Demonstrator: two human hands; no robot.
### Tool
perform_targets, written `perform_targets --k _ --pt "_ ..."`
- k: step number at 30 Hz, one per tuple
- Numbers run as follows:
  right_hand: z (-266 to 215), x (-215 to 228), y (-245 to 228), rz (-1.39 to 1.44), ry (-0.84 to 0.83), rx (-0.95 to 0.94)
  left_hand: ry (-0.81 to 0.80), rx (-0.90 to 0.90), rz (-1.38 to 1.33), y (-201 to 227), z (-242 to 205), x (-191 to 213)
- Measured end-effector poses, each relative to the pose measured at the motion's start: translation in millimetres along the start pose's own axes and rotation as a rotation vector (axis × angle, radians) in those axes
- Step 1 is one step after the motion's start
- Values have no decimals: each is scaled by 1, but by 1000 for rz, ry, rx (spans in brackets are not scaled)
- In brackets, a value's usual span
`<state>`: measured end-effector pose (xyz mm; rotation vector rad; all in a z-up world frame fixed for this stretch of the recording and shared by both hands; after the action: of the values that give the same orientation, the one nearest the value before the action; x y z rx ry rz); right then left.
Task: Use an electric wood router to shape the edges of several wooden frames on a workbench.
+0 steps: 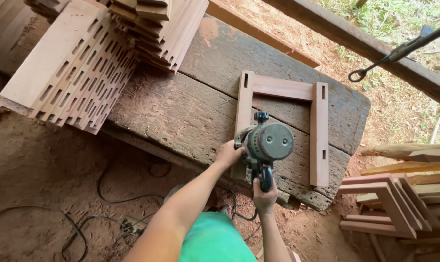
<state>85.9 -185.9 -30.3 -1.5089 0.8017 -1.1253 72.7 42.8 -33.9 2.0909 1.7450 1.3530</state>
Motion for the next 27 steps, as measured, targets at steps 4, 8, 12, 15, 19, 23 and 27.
perform_targets --k 4,8,12,15,19,23,27 --pt "11 -11 5 -64 198 -38 -23 123 -84 -25 43 -33" --pt "9 -16 8 -100 185 -79 -28 122 -157 -27 42 -30" --pt "-9 -18 5 -81 190 -72 -15 126 -204 -40 49 -45" --pt "-21 -17 11 -67 190 -54 -29 128 -216 -43 43 -49" --pt "-39 -13 5 -14 181 -76 -34 111 -233 -34 13 -34" --pt "-56 -9 -4 -9 181 -69 -9 94 -271 -26 -13 -27" --pt "-72 -6 0 -18 179 -46 11 59 -288 -26 -27 -23"
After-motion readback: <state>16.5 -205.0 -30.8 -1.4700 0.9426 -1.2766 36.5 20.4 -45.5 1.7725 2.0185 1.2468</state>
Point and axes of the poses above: each hand's wrist, its own z-axis towards the middle knuckle, its own x-axis out of the back of the hand, y = z × x, the point moved 2 cm from there along z, towards the middle knuckle, and after that the axes turned 14 degrees about z, right-handed, at the moved point
